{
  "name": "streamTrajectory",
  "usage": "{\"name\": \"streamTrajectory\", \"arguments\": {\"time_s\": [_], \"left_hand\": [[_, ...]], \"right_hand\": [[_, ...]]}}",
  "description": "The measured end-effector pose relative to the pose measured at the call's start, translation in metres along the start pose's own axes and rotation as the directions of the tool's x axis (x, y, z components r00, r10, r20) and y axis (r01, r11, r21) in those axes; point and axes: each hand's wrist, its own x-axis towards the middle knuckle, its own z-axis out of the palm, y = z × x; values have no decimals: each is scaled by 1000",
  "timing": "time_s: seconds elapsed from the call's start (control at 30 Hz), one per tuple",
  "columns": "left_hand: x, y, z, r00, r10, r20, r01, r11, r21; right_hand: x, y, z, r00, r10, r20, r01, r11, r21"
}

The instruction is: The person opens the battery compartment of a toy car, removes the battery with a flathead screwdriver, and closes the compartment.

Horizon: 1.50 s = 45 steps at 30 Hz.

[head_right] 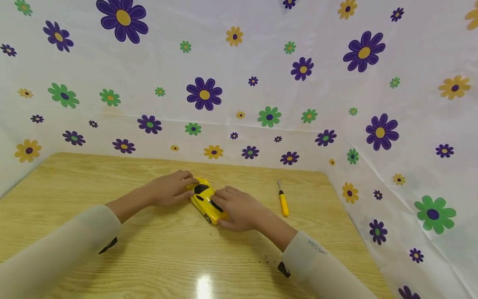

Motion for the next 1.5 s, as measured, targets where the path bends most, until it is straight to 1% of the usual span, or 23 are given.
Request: {"name": "streamTrajectory", "arguments": {"time_s": [0.17, 0.37, 0.6, 0.8, 0.9, 1.07, 1.3, 1.4, 1.5], "left_hand": [[-7, 4, -5, 999, 30, -13, -30, 1000, 5], [-15, 6, -4, 997, 71, -35, -69, 996, 49], [-27, 8, -5, 994, 97, -50, -92, 991, 95], [-36, 12, -7, 986, 151, -69, -140, 981, 137], [-39, 16, -9, 983, 168, -77, -155, 976, 151], [-42, 21, -10, 983, 173, -55, -162, 973, 167], [-46, 25, -10, 973, 223, -55, -208, 956, 205], [-47, 29, -11, 975, 219, -45, -207, 960, 187], [-48, 32, -10, 979, 199, -40, -190, 969, 158]], "right_hand": [[-2, 1, 0, 1000, -4, -10, 4, 1000, 22], [-2, 0, 0, 999, -23, -39, 24, 1000, 5], [-5, 2, 1, 999, -11, -35, 10, 1000, -20], [-7, 6, 5, 999, 3, -35, -4, 1000, -26], [-8, 8, 6, 999, 7, -41, -9, 999, -46], [-10, 10, 6, 999, 24, -30, -25, 998, -53], [-9, 10, 8, 999, 46, -16, -46, 999, -18], [-8, 10, 10, 999, 48, -15, -48, 999, 8], [-7, 10, 14, 999, 43, -25, -42, 999, 28]]}}
